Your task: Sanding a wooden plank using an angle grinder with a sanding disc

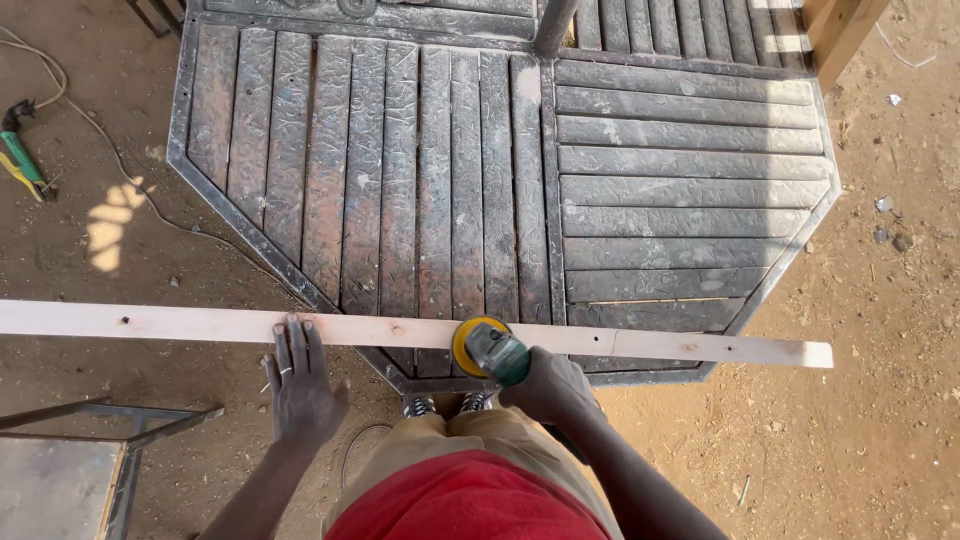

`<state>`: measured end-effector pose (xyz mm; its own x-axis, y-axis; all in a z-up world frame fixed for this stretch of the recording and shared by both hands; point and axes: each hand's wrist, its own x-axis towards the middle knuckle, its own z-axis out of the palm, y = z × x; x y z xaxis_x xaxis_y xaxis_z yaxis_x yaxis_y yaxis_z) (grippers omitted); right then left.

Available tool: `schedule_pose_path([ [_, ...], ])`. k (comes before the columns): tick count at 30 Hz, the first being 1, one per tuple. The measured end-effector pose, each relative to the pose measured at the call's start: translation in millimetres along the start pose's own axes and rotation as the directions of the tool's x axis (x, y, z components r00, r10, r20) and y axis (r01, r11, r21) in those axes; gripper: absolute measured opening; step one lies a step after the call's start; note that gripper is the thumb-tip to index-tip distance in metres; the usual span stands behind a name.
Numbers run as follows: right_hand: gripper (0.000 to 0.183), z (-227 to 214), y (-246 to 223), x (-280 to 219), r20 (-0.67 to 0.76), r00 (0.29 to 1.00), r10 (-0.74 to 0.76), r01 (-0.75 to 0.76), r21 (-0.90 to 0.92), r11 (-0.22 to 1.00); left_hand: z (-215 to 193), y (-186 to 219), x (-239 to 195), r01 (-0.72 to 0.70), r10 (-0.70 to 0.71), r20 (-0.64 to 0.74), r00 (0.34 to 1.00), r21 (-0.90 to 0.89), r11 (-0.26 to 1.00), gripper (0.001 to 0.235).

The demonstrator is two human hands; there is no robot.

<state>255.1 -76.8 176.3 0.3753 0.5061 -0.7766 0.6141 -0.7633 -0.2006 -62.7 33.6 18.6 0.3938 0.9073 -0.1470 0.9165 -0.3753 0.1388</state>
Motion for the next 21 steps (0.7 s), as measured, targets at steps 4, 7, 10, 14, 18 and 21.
schedule_pose_path([
  [4, 0.078, -4, -18, 18, 0.030, 0.995, -0.091, 0.092, -0.032, 0.995, 3, 10, 5, 0.048, -0.048, 0.020, 0.999, -0.022, 0.999, 0.112],
  [7, 0.076, -35, 15, 30, 0.080, 0.995, -0.065, 0.068, -0.038, 0.997, 1, 12, 5, 0.075, -0.074, 0.033, 0.997, -0.013, 0.997, 0.111],
  [10, 0.063, -64, 95, 56, 0.053, 0.998, 0.043, -0.041, -0.029, 0.999, 2, 13, 3, 0.092, -0.091, 0.048, 0.995, -0.026, 0.995, 0.110],
  [14, 0.043, -110, 205, 60, -0.043, 0.949, 0.311, -0.300, 0.163, 0.940, -2, 22, 5, 0.137, -0.133, 0.071, 0.989, -0.047, 0.989, 0.110],
  [18, 0.030, -130, 266, 49, -0.187, 0.871, 0.453, -0.458, 0.018, 0.889, 12, 17, 5, 0.044, -0.047, -0.083, 0.995, -0.043, 0.998, 0.123],
  [21, 0.036, -120, 271, 41, -0.216, 0.856, 0.469, -0.455, 0.114, 0.883, 8, 20, 4, 0.080, -0.082, -0.058, 0.995, -0.037, 0.996, 0.123],
])
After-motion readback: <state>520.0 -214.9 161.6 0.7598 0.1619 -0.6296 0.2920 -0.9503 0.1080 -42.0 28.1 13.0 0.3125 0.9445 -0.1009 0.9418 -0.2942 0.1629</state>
